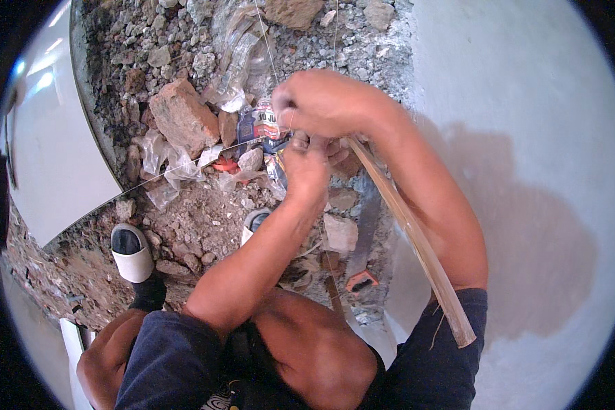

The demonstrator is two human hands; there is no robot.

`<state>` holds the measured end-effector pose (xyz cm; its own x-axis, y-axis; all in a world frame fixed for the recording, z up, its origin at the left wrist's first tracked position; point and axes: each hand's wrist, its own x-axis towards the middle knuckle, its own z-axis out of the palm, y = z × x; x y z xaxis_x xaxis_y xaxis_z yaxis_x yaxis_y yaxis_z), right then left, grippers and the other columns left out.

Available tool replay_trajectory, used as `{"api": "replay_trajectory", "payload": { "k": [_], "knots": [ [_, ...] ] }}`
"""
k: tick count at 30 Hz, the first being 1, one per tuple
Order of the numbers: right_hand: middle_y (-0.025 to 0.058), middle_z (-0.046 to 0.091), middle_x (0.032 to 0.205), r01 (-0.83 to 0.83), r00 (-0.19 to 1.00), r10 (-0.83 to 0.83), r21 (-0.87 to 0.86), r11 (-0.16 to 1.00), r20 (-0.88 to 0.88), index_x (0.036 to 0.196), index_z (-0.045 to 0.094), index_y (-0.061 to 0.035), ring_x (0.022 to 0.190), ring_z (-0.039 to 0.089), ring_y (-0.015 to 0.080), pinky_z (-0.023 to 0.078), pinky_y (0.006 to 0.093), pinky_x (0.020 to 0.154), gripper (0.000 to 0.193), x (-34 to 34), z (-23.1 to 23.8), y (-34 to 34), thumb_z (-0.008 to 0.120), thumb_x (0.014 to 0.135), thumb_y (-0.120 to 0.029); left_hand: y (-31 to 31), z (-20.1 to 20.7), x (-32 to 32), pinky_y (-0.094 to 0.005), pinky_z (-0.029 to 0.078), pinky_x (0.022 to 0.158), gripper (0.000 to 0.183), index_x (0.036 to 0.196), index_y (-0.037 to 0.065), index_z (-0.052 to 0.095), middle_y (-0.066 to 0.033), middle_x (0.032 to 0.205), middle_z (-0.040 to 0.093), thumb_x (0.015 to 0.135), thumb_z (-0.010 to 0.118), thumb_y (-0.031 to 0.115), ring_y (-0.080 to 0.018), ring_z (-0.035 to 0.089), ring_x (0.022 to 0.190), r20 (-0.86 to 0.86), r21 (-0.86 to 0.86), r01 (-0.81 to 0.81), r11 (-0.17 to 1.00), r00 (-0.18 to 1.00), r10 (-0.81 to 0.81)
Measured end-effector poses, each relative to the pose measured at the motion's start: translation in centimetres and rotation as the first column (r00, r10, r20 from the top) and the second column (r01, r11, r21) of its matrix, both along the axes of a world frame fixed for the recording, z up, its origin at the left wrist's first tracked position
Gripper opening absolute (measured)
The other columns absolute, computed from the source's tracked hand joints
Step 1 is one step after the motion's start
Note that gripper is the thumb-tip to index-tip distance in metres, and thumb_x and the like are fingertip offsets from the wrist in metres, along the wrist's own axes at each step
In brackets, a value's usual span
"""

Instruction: The person spreads cement on the floor using a trowel, places a large white tile onto the cement, and taps it with a rubber mallet to level it. They then use a string line and hammer to adjust alignment.

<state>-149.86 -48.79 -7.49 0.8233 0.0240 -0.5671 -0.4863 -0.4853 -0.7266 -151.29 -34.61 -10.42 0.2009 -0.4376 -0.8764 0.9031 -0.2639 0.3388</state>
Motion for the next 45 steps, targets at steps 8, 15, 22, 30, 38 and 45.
{"api": "replay_trajectory", "payload": {
  "k": [8, 15, 22, 30, 38, 45],
  "knots": [
    [0.0099, 0.069, 0.082, 0.331, 0.940, -0.335, -0.079, 0.940, -0.057, 0.091, 0.068, 0.0007, 0.073, 0.063, 0.0180, 0.050, 0.0345, 0.070, 0.020, -2.8, -1.7, -1.7, 0.064, 0.082, -0.016, 0.5, -0.4, -0.1, -0.0331, 0.057, 0.077, 0.020, 0.106, -0.002, 0.050, -0.0148, 0.101, 0.064, 0.099, 0.052, 0.017, -0.0218, 0.068, 0.089, -0.159, -0.051, -0.144, 0.988, 0.978, 0.134],
    [0.0167, 0.069, 0.080, 0.244, 0.954, -0.253, -0.068, 0.967, -0.164, 0.096, 0.071, -0.0005, 0.070, 0.065, 0.0260, 0.051, 0.0377, 0.070, 0.025, -4.9, -2.4, -1.8, 0.064, 0.080, -0.019, 0.5, -0.4, -0.4, -0.0325, 0.058, 0.080, 0.019, 0.105, 0.000, 0.051, -0.0159, 0.104, 0.065, 0.100, 0.050, 0.019, -0.0213, 0.068, 0.092, -0.196, -0.028, -0.182, 0.983, 0.965, 0.173],
    [0.0187, 0.058, 0.064, 0.104, 0.989, -0.111, -0.074, 0.992, -0.096, 0.077, 0.063, 0.0034, 0.056, 0.053, 0.0261, 0.043, 0.0424, 0.059, 0.026, -4.6, -2.7, -1.9, 0.061, 0.083, -0.022, 0.7, -0.6, -0.5, -0.0340, 0.058, 0.082, 0.017, 0.104, 0.002, 0.051, -0.0149, 0.104, 0.065, 0.101, 0.048, 0.018, -0.0223, 0.068, 0.094, -0.213, -0.040, -0.200, 0.979, 0.959, 0.187],
    [0.0162, 0.061, 0.077, 0.138, 0.917, -0.131, -0.009, 0.990, -0.376, 0.085, 0.064, 0.0036, 0.071, 0.058, 0.0230, 0.045, 0.0395, 0.068, 0.030, -4.5, -2.7, -2.1, 0.060, 0.081, -0.026, 0.8, -0.7, -0.6, -0.0346, 0.058, 0.082, 0.017, 0.103, 0.003, 0.053, -0.0135, 0.104, 0.066, 0.101, 0.047, 0.019, -0.0214, 0.068, 0.094, -0.218, -0.038, -0.209, 0.977, 0.956, 0.196],
    [0.0134, 0.065, 0.084, 0.081, 0.944, -0.062, 0.046, 0.996, -0.323, 0.089, 0.065, 0.0012, 0.077, 0.060, 0.0223, 0.047, 0.0368, 0.071, 0.029, -4.6, -2.1, -2.0, 0.064, 0.078, -0.026, 0.8, -0.8, -0.4, -0.0326, 0.057, 0.081, 0.019, 0.104, 0.002, 0.053, -0.0105, 0.100, 0.065, 0.102, 0.046, 0.020, -0.0186, 0.068, 0.089, -0.219, -0.047, -0.181, 0.982, 0.961, 0.167],
    [0.0164, 0.066, 0.102, 0.061, 0.942, -0.048, 0.029, 0.998, -0.331, 0.100, 0.065, 0.0034, 0.095, 0.063, 0.0321, 0.047, 0.0388, 0.086, 0.032, -4.6, -1.8, -2.5, 0.065, 0.084, -0.024, 0.6, -0.5, 0.1, -0.0322, 0.056, 0.082, 0.020, 0.107, 0.002, 0.051, -0.0126, 0.105, 0.065, 0.102, 0.046, 0.021, -0.0201, 0.067, 0.094, -0.216, -0.054, -0.166, 0.985, 0.965, 0.151]
  ]
}}
